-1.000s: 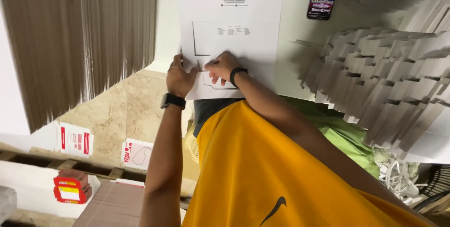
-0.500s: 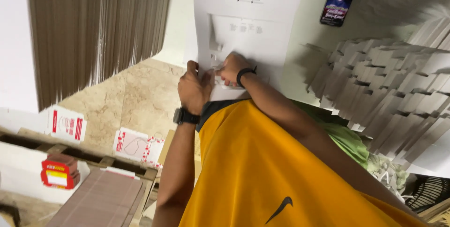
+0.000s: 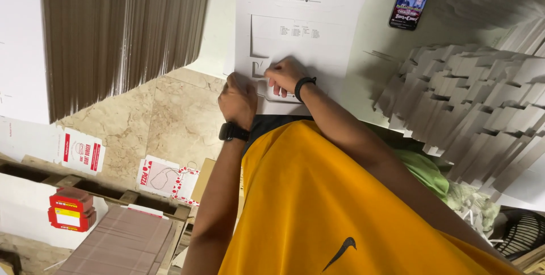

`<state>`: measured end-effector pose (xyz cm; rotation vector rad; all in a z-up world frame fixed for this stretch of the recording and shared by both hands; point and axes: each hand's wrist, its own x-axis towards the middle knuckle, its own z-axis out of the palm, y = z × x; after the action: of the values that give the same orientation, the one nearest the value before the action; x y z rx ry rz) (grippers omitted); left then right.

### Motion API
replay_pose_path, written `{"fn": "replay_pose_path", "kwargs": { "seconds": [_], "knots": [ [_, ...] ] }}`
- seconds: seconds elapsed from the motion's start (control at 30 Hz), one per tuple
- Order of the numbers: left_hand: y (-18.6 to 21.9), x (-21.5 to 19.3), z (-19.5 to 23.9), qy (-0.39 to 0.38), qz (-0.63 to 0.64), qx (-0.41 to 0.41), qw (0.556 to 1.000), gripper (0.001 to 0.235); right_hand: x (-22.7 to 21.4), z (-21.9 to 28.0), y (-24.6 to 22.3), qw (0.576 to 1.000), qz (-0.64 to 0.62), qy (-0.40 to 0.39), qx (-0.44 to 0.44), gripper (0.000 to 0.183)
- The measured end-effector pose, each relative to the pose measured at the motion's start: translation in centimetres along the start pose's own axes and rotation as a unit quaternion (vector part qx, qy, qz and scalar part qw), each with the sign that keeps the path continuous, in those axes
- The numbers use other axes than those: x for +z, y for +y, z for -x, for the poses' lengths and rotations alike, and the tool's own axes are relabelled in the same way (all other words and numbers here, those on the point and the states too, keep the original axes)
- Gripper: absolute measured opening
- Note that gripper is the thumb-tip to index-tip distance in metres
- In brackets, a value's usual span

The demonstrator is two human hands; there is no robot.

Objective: Manually punching out pre-cut shapes from large cardboard sheets in a packaging factory environment.

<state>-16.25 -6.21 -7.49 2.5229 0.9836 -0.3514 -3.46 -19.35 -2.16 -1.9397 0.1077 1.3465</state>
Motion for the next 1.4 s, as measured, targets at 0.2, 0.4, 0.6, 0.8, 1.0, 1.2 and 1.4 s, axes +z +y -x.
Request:
{"fn": "replay_pose_path", "kwargs": {
  "seconds": [0.2,0.4,0.6,0.8,1.0,1.2,1.4],
  "knots": [
    [1.4,-6.1,-3.8,-0.187,0.228,-0.06,0.954,0.054,0.3,0.1,-0.7,0.998,-0.062,-0.001,0.024,0.046],
    [-1.3,-2.5,-7.4,-0.242,0.137,0.009,0.96,0.039,1.0,0.7,-2.8,0.999,0.019,0.006,0.042,0.044],
    [2.6,-1.6,-4.5,-0.174,0.0,-0.003,0.985,0.03,1.1,0.5,-3.5,0.995,0.054,0.042,0.066,0.042],
    [5.5,-3.4,-2.4,-0.11,-0.153,0.017,0.982,0.031,0.9,0.9,-3.0,0.993,0.06,0.07,0.069,0.029],
    [1.4,-3.2,-8.3,-0.228,0.058,-0.021,0.972,0.052,0.0,-1.2,-1.3,0.997,-0.047,0.009,0.061,0.036],
    [2.3,-2.1,-7.7,-0.204,0.04,-0.024,0.978,0.071,-0.1,0.2,-4.6,0.982,-0.142,0.037,0.117,0.074],
    [4.3,-2.7,-4.9,-0.146,0.03,0.018,0.989,0.044,0.6,-1.9,-2.2,0.975,-0.195,0.063,0.092,0.076]
  ]
}}
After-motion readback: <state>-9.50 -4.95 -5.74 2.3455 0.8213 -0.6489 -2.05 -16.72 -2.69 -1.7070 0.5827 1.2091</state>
